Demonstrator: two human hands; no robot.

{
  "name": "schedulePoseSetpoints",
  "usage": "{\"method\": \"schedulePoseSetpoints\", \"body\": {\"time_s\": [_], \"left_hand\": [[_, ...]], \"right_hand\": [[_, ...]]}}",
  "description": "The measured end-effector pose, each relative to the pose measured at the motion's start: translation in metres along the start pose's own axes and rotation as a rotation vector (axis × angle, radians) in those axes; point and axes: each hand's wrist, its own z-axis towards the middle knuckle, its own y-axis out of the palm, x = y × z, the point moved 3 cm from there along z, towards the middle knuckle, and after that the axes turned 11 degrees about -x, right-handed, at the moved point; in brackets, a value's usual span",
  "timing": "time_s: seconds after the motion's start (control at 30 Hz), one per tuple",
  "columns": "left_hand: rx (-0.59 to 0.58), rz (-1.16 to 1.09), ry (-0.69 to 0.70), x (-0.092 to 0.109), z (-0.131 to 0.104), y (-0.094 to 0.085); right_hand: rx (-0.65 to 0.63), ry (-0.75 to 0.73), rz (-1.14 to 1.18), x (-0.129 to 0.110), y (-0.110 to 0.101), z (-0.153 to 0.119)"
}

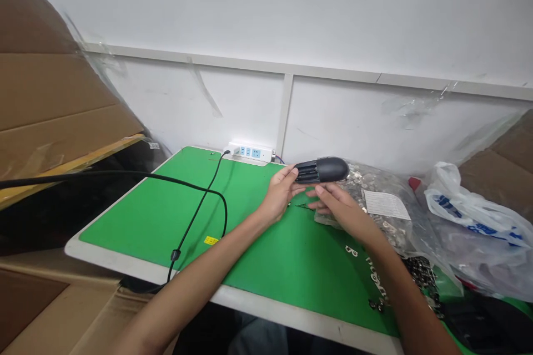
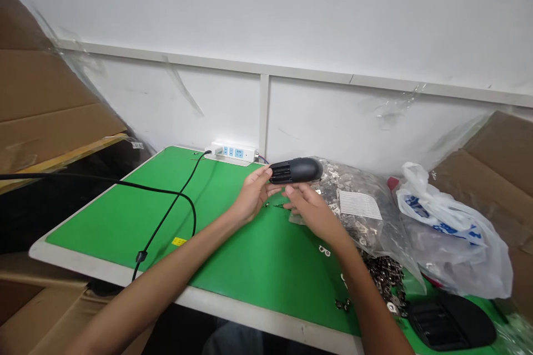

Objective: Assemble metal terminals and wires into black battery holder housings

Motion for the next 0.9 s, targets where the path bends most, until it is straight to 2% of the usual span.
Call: {"method": "schedulePoseSetpoints", "body": {"time_s": [0.1,0.13,0.2,0.27,0.33,0.37,0.5,0.6,0.73,0.9], "left_hand": [[0.035,0.008,-0.033,0.007,0.002,-0.008],[0.045,0.008,-0.031,0.010,0.002,-0.009],[0.047,0.000,-0.038,0.017,0.000,-0.009],[-0.002,0.005,-0.100,0.021,-0.003,-0.005],[-0.091,0.022,-0.208,0.023,-0.006,-0.001],[-0.144,0.033,-0.269,0.022,-0.007,0.000],[-0.278,0.016,-0.499,0.010,-0.007,0.000],[-0.222,-0.005,-0.614,-0.001,-0.006,-0.006],[-0.165,0.057,-0.623,-0.004,-0.008,-0.010],[-0.162,0.253,-0.581,-0.001,-0.011,-0.009]], "right_hand": [[-0.262,0.071,-0.158,-0.008,-0.032,-0.029],[-0.256,0.048,-0.184,-0.010,-0.045,-0.036],[-0.075,-0.102,-0.155,-0.016,-0.067,-0.044],[0.174,-0.267,-0.109,-0.020,-0.077,-0.045],[0.312,-0.363,-0.198,-0.022,-0.068,-0.040],[0.310,-0.397,-0.307,-0.024,-0.057,-0.036],[0.122,-0.502,-0.746,-0.021,-0.013,-0.019],[0.046,-0.499,-0.834,-0.009,0.001,-0.012],[0.009,-0.550,-0.901,0.002,0.007,-0.009],[0.070,-0.643,-1.031,0.004,0.013,-0.008]]}}
